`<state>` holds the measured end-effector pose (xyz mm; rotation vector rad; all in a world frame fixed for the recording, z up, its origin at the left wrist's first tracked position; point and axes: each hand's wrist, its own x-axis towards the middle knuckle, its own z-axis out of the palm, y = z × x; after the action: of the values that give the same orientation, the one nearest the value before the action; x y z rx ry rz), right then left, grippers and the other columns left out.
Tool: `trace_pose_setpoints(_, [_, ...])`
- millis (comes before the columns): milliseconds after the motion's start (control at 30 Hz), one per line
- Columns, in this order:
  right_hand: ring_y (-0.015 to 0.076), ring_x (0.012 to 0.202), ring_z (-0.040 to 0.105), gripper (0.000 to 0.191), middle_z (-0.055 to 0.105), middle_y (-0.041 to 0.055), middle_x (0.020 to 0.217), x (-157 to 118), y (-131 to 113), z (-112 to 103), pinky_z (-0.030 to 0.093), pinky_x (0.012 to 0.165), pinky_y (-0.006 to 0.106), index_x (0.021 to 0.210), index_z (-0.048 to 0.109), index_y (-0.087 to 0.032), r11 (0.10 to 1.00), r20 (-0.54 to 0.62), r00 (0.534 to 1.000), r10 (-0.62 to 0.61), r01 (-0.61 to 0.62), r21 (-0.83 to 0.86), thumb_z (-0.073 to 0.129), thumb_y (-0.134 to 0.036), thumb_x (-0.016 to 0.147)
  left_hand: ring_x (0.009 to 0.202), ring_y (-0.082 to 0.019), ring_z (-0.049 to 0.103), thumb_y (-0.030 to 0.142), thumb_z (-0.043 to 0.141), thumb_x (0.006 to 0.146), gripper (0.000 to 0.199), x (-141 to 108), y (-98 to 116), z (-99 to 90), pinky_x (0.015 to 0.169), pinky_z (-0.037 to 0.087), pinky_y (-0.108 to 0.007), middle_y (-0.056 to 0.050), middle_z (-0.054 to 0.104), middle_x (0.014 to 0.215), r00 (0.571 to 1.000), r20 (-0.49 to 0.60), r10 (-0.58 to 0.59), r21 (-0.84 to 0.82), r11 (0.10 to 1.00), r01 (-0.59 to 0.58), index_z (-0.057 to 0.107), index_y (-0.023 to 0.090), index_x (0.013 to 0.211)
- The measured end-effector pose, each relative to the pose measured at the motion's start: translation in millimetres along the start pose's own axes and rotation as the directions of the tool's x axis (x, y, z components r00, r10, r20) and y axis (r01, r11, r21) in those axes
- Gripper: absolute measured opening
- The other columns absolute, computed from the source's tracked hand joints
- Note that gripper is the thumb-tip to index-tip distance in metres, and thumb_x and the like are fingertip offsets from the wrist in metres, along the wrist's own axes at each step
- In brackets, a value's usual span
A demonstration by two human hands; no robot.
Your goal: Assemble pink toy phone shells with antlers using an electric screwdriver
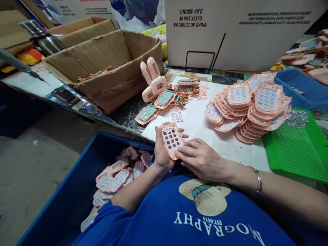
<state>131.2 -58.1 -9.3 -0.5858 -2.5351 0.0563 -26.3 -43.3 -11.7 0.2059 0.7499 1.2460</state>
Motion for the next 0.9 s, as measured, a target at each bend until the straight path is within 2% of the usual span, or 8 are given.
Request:
trace_pose_setpoints(100, [0.0194, 0.090, 0.061, 0.024, 0.072, 0.0085, 0.101, 22, 25, -7, 0.048, 0.083, 0.034, 0.112, 0.069, -0.014, 0.985, 0.045, 0.987, 0.153, -0.156, 0.071, 0.048, -0.022, 0.103, 0.079, -0.023, 0.075, 0.065, 0.028, 0.099, 0.066, 1, 11, -7.7, 0.075, 0.062, -0.038, -0.011, 0.075, 0.084, 0.992, -0.051, 0.118, -0.025, 0.993, -0.119, 0.069, 0.013, 0.096])
trace_pose_setpoints(133, [0.0196, 0.094, 0.062, 0.025, 0.072, 0.0099, 0.105, 31, 35, -7, 0.049, 0.085, 0.033, 0.114, 0.068, -0.014, 0.966, 0.094, 0.962, 0.256, -0.258, 0.016, 0.047, -0.020, 0.102, 0.076, -0.022, 0.075, 0.063, 0.025, 0.100, 0.067, 2, 14, -9.8, 0.073, 0.063, -0.037, -0.011, 0.075, 0.084, 0.986, -0.060, 0.156, -0.017, 0.987, -0.157, 0.069, 0.013, 0.095])
trace_pose_setpoints(200, [0.0238, 0.109, 0.060, 0.027, 0.068, 0.0139, 0.120, 51, 57, -2, 0.048, 0.094, 0.036, 0.120, 0.066, -0.013, 0.883, 0.224, 0.856, 0.465, -0.433, -0.179, 0.050, -0.017, 0.100, 0.071, -0.021, 0.074, 0.062, 0.020, 0.101, 0.069, 4, 18, -12.5, 0.069, 0.063, -0.037, -0.011, 0.074, 0.085, 0.980, -0.062, 0.188, 0.012, 0.982, -0.188, 0.069, 0.013, 0.095])
trace_pose_setpoints(300, [0.0297, 0.109, 0.062, 0.024, 0.067, 0.0216, 0.119, 75, 81, 15, 0.050, 0.090, 0.038, 0.114, 0.068, -0.006, 0.825, 0.291, 0.774, 0.562, -0.501, -0.261, 0.061, -0.017, 0.093, 0.069, -0.021, 0.073, 0.063, 0.020, 0.100, 0.071, 7, 20, -13.1, 0.065, 0.063, -0.036, -0.012, 0.074, 0.087, 0.983, -0.065, 0.174, 0.039, 0.984, -0.172, 0.069, 0.012, 0.095])
trace_pose_setpoints(400, [0.0265, 0.091, 0.068, 0.010, 0.072, 0.0207, 0.095, 87, 91, 26, 0.051, 0.078, 0.032, 0.090, 0.072, -0.006, 0.802, 0.309, 0.740, 0.597, -0.556, -0.216, 0.063, -0.011, 0.088, 0.069, -0.021, 0.073, 0.063, 0.023, 0.100, 0.068, 7, 20, -12.3, 0.067, 0.063, -0.037, -0.011, 0.074, 0.087, 0.982, -0.072, 0.172, 0.048, 0.984, -0.169, 0.068, 0.012, 0.095])
trace_pose_setpoints(567, [0.0245, 0.084, 0.071, 0.020, 0.072, 0.0172, 0.085, 78, 89, 6, 0.052, 0.073, 0.031, 0.082, 0.069, -0.008, 0.725, 0.171, 0.714, 0.679, -0.689, 0.000, 0.051, -0.007, 0.091, 0.069, -0.020, 0.073, 0.064, 0.026, 0.099, 0.067, 5, 19, -10.2, 0.069, 0.063, -0.037, -0.011, 0.074, 0.088, 0.986, -0.072, 0.148, 0.039, 0.989, -0.146, 0.068, 0.012, 0.098])
trace_pose_setpoints(733, [0.0179, 0.075, 0.073, 0.041, 0.072, 0.0113, 0.083, 44, 79, -26, 0.059, 0.065, 0.026, 0.090, 0.065, -0.011, 0.565, 0.057, 0.642, 0.765, -0.711, 0.418, 0.039, -0.041, 0.103, 0.068, -0.018, 0.071, 0.063, 0.026, 0.099, 0.066, 6, 10, 3.1, 0.064, 0.063, -0.034, -0.011, 0.072, 0.089, 0.997, 0.000, 0.080, 0.051, 0.995, -0.080, 0.067, 0.011, 0.096])
trace_pose_setpoints(900, [0.0162, 0.064, 0.070, 0.055, 0.069, 0.0080, 0.075, 12, 64, -38, 0.062, 0.059, 0.028, 0.086, 0.066, -0.012, 0.371, 0.056, 0.561, 0.826, -0.615, 0.696, 0.060, -0.066, 0.086, 0.069, -0.019, 0.070, 0.063, 0.026, 0.099, 0.068, 11, -10, 22.5, 0.069, 0.063, -0.037, -0.011, 0.071, 0.086, 0.995, 0.101, 0.006, 0.074, 0.997, -0.014, 0.069, 0.011, 0.095])
